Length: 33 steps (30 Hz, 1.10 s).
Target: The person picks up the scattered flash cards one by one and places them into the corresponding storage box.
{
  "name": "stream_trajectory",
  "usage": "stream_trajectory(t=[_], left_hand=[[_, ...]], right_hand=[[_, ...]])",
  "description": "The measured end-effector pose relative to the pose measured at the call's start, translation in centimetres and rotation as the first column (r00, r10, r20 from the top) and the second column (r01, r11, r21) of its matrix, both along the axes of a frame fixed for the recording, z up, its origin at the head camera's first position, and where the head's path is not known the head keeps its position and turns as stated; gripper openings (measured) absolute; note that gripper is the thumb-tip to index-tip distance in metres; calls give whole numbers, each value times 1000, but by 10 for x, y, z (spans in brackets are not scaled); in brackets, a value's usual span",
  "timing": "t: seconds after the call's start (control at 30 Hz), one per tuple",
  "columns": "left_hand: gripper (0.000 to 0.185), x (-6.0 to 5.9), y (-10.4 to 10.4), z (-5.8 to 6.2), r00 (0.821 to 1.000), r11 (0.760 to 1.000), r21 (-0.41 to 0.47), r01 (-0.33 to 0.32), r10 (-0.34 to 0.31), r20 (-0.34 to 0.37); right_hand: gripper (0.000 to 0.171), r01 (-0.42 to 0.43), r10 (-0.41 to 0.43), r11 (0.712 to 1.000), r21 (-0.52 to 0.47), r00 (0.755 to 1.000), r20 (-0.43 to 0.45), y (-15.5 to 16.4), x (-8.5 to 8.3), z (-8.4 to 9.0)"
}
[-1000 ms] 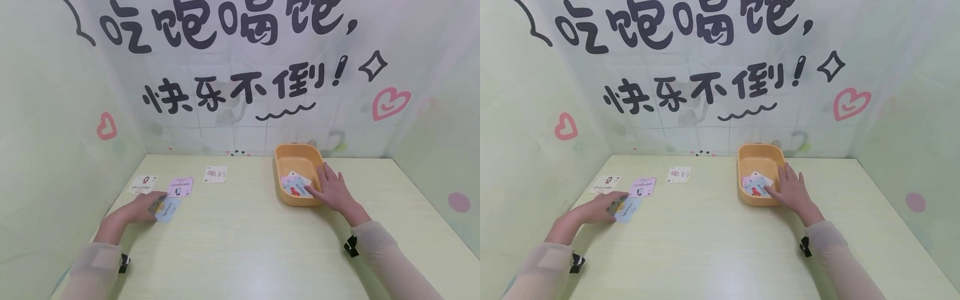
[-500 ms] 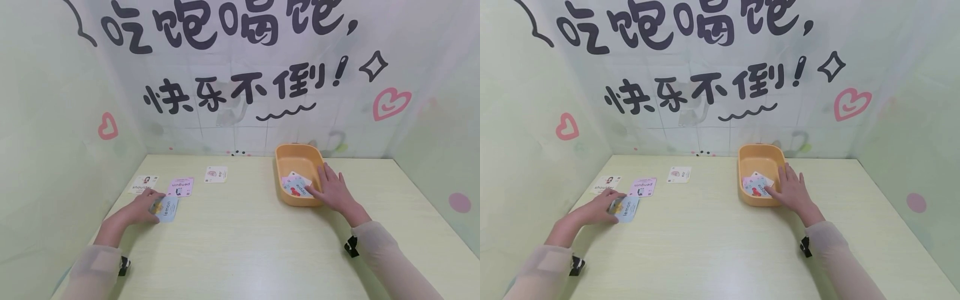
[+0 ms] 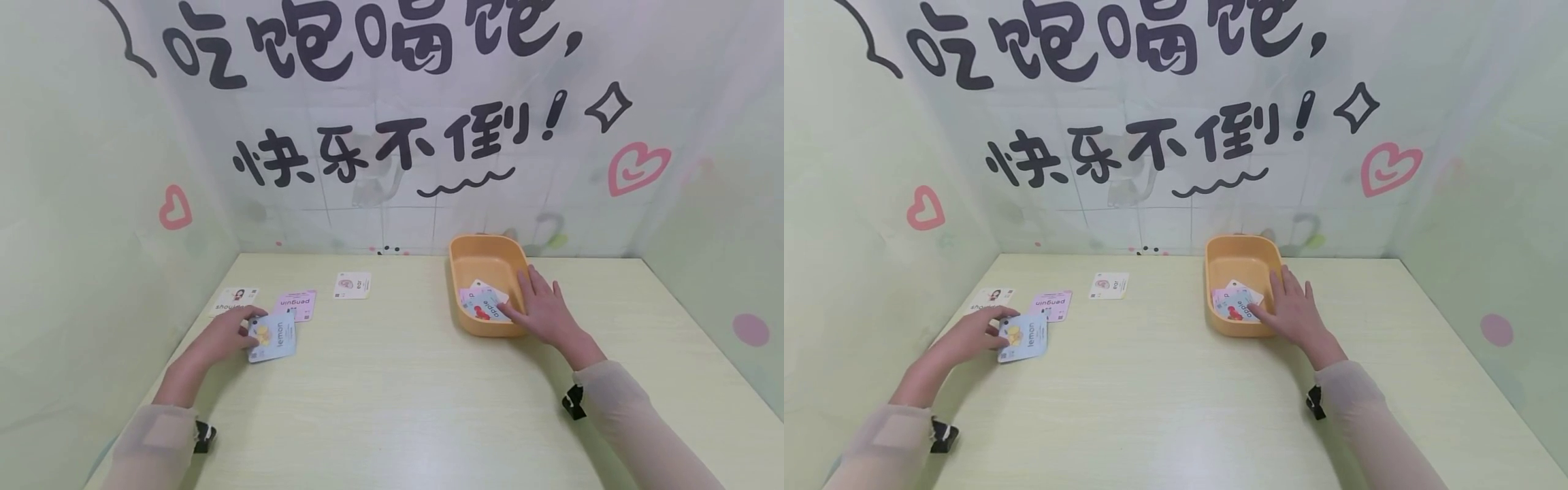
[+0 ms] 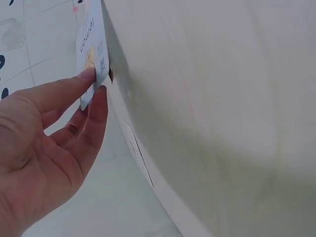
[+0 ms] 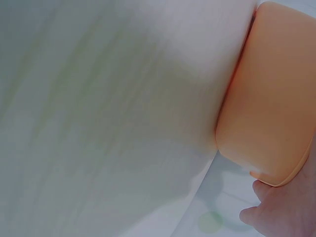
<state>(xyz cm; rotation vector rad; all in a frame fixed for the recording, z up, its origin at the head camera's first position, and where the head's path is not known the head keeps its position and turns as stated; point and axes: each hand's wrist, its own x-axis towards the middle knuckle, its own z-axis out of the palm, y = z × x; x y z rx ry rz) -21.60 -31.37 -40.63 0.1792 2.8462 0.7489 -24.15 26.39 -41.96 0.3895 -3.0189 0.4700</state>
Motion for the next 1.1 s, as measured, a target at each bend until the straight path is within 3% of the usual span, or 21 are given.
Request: stream_trajectory(t=[0.4,1.1], left_hand=[[50,1,6,7,998,979,193,-66,61,31],[46,-8,29,12,999,962,270,-31,39,-26]], right_hand=[[90,5,-5,1000,-11,1000,2,0,0,-1],[90,5,-5,1000,-11,1000,1,1,-1,-2]])
